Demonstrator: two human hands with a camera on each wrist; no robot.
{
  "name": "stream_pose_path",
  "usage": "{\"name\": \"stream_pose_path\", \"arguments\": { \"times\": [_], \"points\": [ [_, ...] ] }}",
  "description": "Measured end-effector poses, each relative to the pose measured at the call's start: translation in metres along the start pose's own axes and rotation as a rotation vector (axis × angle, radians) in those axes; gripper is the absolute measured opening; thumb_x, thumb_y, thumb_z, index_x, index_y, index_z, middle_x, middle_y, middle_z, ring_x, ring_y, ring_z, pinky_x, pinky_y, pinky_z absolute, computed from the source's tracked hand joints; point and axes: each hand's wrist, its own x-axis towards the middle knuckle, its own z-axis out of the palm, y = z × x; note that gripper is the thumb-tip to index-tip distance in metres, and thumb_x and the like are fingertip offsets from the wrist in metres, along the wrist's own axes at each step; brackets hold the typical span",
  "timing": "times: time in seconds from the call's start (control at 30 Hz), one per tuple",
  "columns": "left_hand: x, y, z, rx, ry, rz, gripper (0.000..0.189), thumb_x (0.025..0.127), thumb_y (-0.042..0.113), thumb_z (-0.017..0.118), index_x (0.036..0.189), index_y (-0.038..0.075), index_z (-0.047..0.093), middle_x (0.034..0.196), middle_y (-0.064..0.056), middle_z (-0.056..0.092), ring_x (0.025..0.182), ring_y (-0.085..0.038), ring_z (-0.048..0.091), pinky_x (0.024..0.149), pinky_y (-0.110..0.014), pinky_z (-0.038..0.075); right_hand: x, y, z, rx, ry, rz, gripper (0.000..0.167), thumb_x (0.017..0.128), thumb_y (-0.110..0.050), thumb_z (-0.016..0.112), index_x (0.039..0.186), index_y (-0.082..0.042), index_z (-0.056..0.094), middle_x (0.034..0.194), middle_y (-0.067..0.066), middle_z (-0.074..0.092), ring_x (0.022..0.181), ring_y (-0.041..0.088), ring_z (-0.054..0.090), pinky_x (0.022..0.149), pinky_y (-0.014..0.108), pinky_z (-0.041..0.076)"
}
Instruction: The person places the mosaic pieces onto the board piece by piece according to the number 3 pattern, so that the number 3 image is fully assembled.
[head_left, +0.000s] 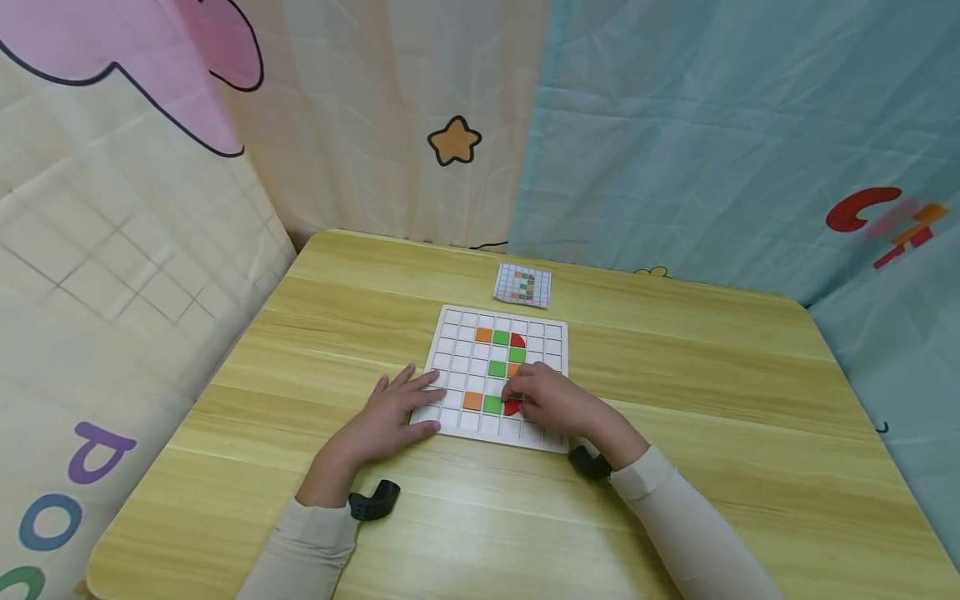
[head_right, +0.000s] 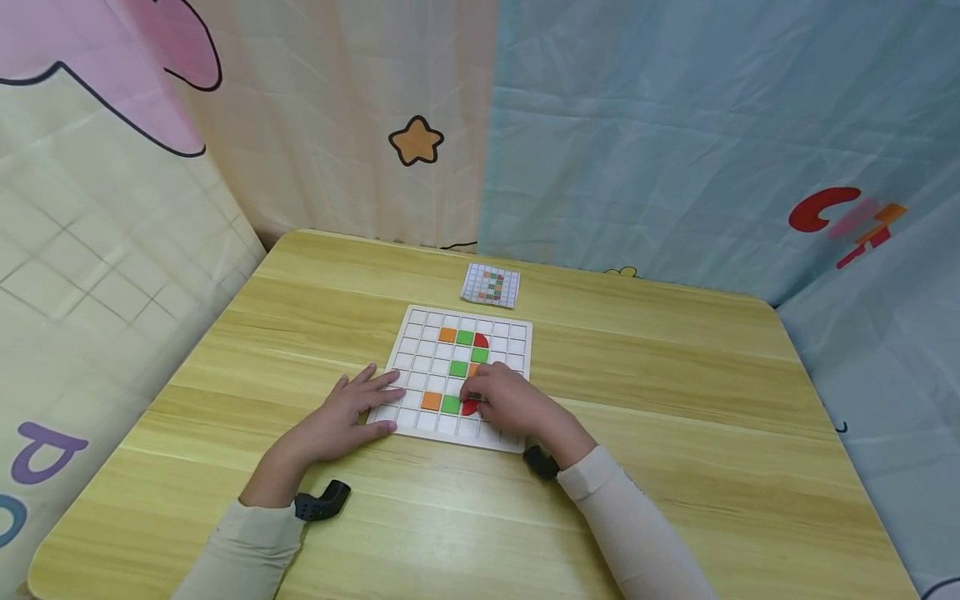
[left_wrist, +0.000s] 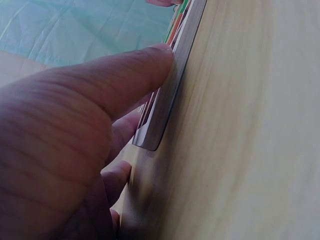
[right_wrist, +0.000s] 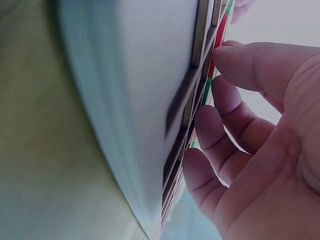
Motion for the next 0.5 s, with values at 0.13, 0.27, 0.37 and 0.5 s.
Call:
{"name": "stream_pose_path", "arguments": {
  "times": [0.13,0.27,0.37,0.5],
  "points": [
    [-0.0001,-0.0004,-0.0004,0.0,-0.003,-0.003,0.053,0.093,0.03,0.071,0.141,0.012,0.058,0.157,-0.005,0.038,0.15,-0.038,0.013,0.115,-0.063,0.001,0.0004,0.0012,0.0012,-0.001,0.005,0.003,0.021,0.091,0.0,0.064,0.106,-0.013,0.072,0.103,-0.004,0.062,0.1,0.019,0.052,0.093,0.039,0.045],
    [-0.0003,-0.0005,-0.0008,-0.003,-0.001,-0.003,0.053,0.093,0.029,0.071,0.141,0.012,0.058,0.157,-0.005,0.038,0.15,-0.037,0.013,0.115,-0.063,0.001,-0.0008,0.0004,-0.0001,0.021,0.002,0.02,0.019,0.091,-0.002,0.064,0.105,-0.011,0.071,0.105,-0.002,0.062,0.102,0.02,0.052,0.093,0.04,0.045],
    [-0.0009,-0.0007,-0.0012,-0.004,0.004,0.002,0.053,0.093,0.029,0.071,0.141,0.012,0.058,0.157,-0.006,0.038,0.149,-0.038,0.013,0.115,-0.063,0.001,-0.0025,0.0002,-0.0013,0.036,0.008,0.03,0.016,0.092,-0.004,0.064,0.106,-0.01,0.071,0.106,0.0,0.062,0.103,0.02,0.052,0.093,0.04,0.045],
    [-0.0022,-0.0009,-0.0009,-0.001,0.005,0.006,0.052,0.093,0.03,0.071,0.14,0.011,0.058,0.157,-0.007,0.038,0.149,-0.038,0.013,0.114,-0.064,0.002,-0.0086,0.0029,-0.0028,0.056,0.036,0.068,0.017,0.092,-0.009,0.065,0.108,-0.011,0.071,0.107,-0.001,0.061,0.101,0.017,0.052,0.091,0.037,0.047]
  ]
}}
